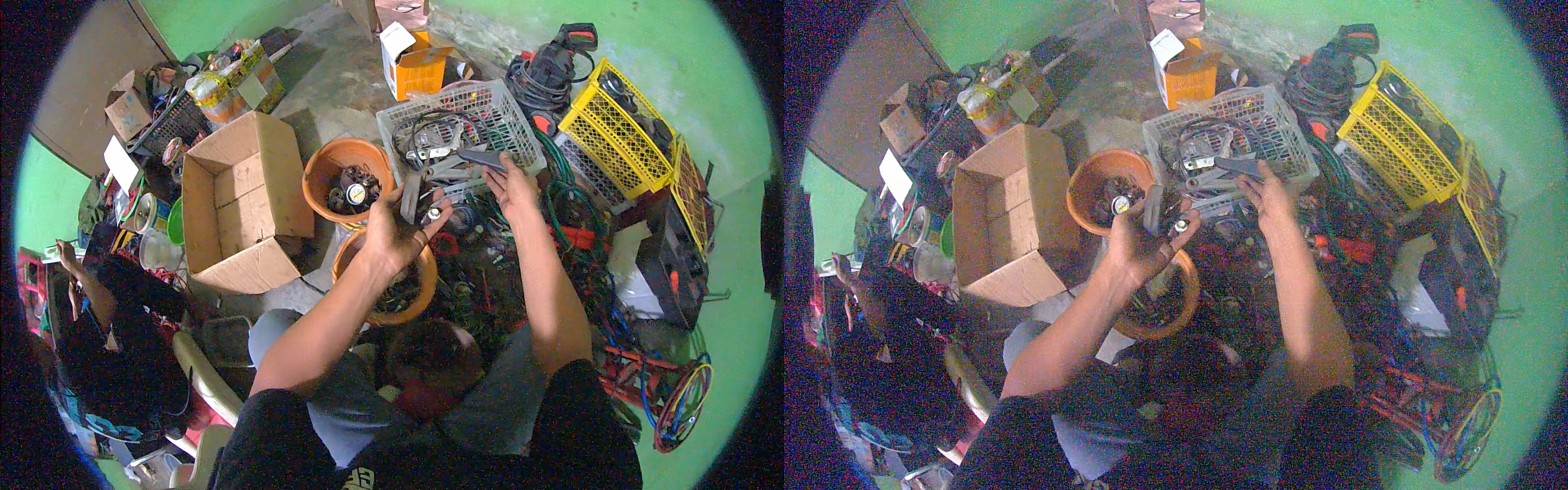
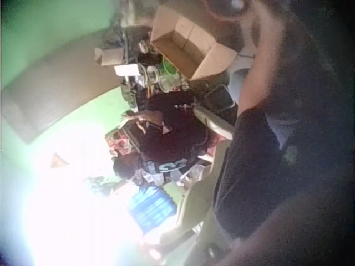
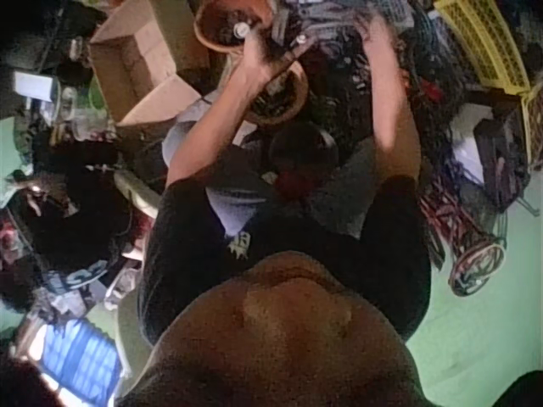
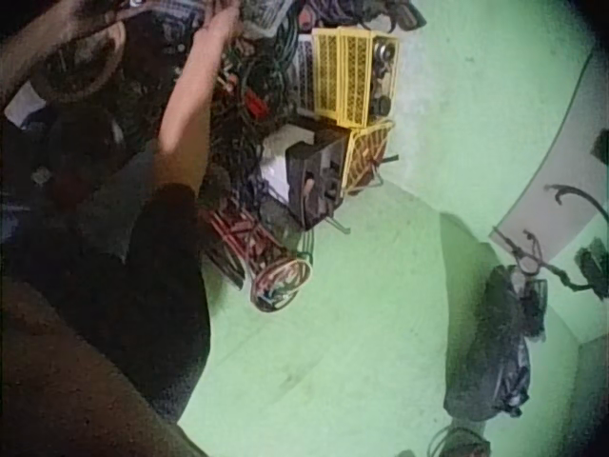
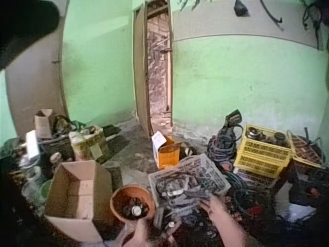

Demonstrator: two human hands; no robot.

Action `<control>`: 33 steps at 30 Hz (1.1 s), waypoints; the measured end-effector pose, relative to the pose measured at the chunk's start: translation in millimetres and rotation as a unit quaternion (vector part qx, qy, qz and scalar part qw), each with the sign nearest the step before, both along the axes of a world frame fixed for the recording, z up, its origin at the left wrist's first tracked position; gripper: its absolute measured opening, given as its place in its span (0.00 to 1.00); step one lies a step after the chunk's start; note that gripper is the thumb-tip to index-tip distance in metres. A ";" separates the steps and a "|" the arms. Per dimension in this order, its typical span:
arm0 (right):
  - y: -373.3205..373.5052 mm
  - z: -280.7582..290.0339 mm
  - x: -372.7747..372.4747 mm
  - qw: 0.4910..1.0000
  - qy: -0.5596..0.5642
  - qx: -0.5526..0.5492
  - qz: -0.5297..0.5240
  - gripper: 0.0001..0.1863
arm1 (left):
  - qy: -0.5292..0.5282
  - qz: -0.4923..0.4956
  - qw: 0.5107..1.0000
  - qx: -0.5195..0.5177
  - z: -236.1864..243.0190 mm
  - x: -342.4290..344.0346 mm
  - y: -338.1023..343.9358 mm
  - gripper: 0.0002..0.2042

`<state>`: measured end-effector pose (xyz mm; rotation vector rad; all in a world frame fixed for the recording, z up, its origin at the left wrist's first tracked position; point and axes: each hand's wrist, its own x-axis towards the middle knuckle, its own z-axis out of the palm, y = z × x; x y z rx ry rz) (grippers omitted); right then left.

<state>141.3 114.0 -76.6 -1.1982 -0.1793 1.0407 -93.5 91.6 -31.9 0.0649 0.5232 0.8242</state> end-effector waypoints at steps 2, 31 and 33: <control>11.5 -17.1 12.1 0.998 0.027 0.025 0.049 0.20 | -0.021 0.001 1.000 0.000 -5.0 -3.4 3.8 0.17; -104.8 88.2 -85.1 0.720 -0.616 0.237 0.215 0.12 | -0.104 -0.044 0.989 0.098 20.6 -11.8 -10.1 0.22; -110.8 90.2 -86.3 0.750 -0.588 0.212 0.217 0.12 | -0.131 -0.045 0.986 0.089 26.6 -13.5 -13.8 0.21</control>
